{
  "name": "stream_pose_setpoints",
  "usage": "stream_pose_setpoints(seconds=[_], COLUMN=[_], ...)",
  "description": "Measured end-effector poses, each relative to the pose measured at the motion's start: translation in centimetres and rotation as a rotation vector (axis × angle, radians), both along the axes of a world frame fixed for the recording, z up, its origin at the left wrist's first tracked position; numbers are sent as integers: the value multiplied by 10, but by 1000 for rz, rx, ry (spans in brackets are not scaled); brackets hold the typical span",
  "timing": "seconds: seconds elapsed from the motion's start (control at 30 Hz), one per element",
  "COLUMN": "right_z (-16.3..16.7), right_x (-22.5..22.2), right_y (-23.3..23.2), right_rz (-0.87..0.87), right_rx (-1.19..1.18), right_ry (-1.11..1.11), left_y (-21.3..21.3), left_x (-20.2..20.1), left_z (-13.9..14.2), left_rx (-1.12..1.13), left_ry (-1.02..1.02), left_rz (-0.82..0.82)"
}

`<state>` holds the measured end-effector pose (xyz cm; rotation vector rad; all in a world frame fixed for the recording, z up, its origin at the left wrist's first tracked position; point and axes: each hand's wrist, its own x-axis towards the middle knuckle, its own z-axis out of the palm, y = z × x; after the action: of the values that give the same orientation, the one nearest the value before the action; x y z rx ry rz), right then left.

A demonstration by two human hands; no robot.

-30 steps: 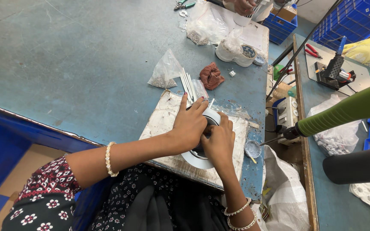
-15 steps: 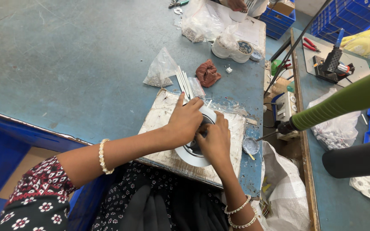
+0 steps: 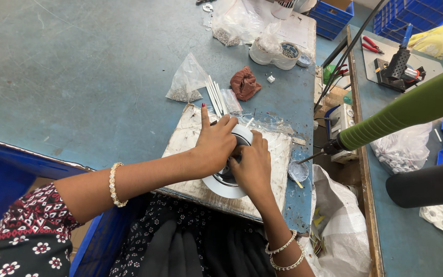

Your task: The person assembles a recessed LED light fixture by hand, connecting red and black wires to the internal LED module, arranging the wires, and securing a white plastic cover over the assembly. The person uses a hot glue gun to apply adhesive to the fixture's interior and to secure the cover in place.

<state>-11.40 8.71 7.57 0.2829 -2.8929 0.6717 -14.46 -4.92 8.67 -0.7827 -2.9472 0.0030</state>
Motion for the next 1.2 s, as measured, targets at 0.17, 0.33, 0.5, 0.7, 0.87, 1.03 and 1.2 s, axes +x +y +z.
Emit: stream_pose_setpoints(seconds=[0.17, 0.33, 0.5, 0.7, 0.87, 1.03, 1.2], right_z=[-1, -3, 5, 13, 26, 25, 28], right_x=[-4, -11, -10, 9, 16, 26, 16], right_y=[5, 6, 8, -6, -22, -42, -48], right_rz=[62, 121, 228, 266, 274, 237, 197], right_rx=[-37, -30, -105, -95, 24, 261, 388], right_ry=[-7, -27, -61, 5, -11, 130, -53], left_y=[0, -16, -27, -38, -56, -69, -74], left_x=[-3, -12, -13, -15, -6, 9, 14], left_z=[-1, -10, -21, -27, -23, -15, -14], left_rx=[-41, 82, 238, 266, 391, 373, 402], left_ry=[-6, 92, 123, 181, 249, 165, 136], left_rz=[20, -60, -88, -107, -184, -120, -55])
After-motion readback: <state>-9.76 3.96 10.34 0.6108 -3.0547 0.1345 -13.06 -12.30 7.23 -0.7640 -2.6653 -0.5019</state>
